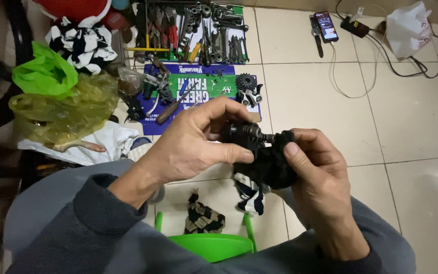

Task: The person sits on the floor and cleans a small black bicycle part using a black cloth. They then pick up a metal bicycle part and wipe it with a patterned cloth. The person handles the parts one at a time, turning them over to clean different sides.

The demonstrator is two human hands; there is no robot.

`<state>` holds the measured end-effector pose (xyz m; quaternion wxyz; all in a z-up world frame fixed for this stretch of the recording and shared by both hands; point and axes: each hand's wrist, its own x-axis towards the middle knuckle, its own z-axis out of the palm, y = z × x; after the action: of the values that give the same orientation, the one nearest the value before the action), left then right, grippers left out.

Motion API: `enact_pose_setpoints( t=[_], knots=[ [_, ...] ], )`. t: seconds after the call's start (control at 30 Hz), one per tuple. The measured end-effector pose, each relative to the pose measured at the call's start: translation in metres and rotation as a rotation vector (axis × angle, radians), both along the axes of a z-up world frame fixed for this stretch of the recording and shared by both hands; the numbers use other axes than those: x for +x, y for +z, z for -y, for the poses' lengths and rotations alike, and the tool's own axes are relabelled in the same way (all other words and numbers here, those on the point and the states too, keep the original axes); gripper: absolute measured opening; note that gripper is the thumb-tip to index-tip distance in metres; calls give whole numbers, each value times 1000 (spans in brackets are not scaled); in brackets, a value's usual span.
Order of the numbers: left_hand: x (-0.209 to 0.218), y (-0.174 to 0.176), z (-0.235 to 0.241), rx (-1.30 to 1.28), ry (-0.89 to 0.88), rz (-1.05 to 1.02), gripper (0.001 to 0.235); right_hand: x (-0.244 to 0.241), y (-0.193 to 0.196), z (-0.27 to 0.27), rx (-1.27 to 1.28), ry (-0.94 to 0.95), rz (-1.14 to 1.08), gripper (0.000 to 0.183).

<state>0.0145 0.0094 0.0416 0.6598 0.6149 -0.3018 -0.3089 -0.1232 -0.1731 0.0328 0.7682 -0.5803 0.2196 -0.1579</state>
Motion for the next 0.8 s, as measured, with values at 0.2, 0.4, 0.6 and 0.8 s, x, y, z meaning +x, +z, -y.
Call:
enact_pose_setpoints(
  t=[0.2,0.4,0.6,0.8],
  knots=[
    [-5,-11,5,-112,-23,-134,47,-2,-5,1,115,41,-12,16],
    [-1,-10,2,-193,-63,-143,43,0,-3,3,200,136,30,12],
    [-1,-4,-1,-213,-104,-244,41,0,-19,2,162,179,74,14],
    [1,-9,-3,-272,-128,-238,39,0,-21,3,159,185,71,16]
  ],
)
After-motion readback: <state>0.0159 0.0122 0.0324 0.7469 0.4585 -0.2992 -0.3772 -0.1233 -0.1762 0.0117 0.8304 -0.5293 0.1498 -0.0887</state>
